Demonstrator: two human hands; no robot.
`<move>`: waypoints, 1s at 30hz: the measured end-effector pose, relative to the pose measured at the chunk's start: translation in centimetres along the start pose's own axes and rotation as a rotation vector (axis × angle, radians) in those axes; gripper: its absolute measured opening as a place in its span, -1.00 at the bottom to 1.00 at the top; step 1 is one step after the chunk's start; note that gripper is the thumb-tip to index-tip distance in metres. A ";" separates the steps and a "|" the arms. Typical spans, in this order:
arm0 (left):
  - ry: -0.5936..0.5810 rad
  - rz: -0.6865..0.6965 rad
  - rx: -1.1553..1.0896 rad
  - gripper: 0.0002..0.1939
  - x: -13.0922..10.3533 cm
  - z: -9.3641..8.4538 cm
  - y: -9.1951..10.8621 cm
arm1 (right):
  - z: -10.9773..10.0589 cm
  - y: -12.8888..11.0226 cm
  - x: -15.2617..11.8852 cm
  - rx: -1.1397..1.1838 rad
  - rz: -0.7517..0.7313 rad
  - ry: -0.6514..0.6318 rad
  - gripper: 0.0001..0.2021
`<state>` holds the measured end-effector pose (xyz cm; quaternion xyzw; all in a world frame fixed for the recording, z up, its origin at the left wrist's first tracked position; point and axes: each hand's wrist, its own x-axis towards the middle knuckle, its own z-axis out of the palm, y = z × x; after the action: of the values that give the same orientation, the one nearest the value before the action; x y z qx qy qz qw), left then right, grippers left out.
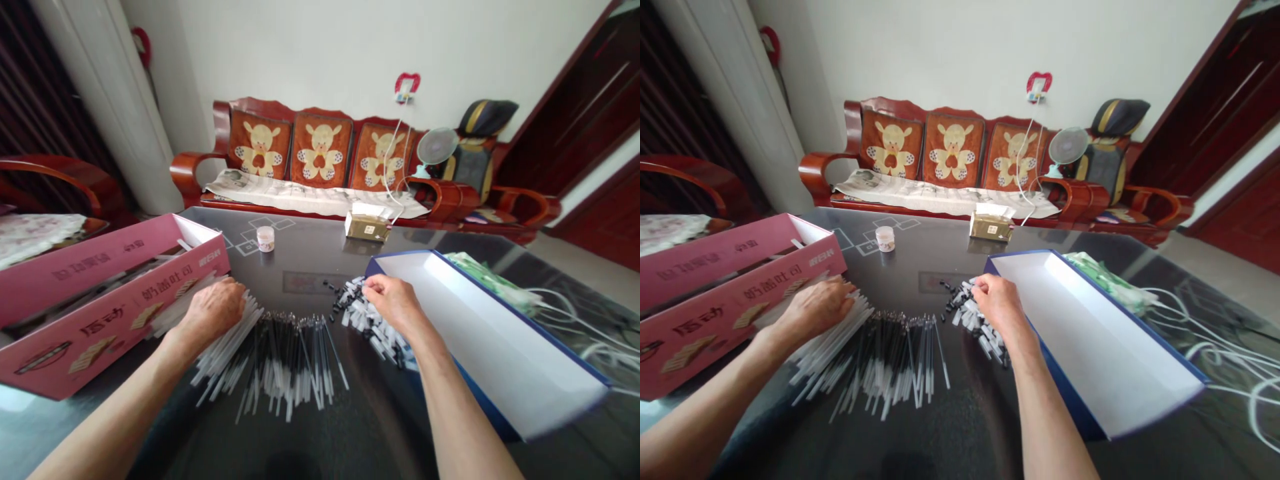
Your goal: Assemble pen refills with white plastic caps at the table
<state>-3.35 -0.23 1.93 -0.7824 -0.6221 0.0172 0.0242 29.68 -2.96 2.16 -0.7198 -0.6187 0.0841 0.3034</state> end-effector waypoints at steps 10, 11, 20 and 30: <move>-0.043 -0.001 0.020 -0.72 -0.5 -0.8 0.0 | -1.4 -1.5 -1.3 -0.522 0.104 -0.238 -0.90; -0.044 0.001 0.020 -0.72 -0.4 -0.8 0.1 | -1.4 -1.6 -1.3 -0.537 0.120 -0.272 -0.89; 0.018 0.009 -0.026 -0.75 -1.0 -1.0 0.2 | -1.3 -1.7 -1.2 -0.573 0.165 -0.382 -0.87; 0.069 -0.005 -0.091 -0.83 -1.6 -1.7 0.6 | 6.0 -3.8 -3.2 0.148 -0.411 0.084 -0.80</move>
<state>-3.03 -1.92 3.63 -0.7811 -0.6231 -0.0381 0.0099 22.81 -3.78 -1.38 -0.5572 -0.7315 0.0356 0.3913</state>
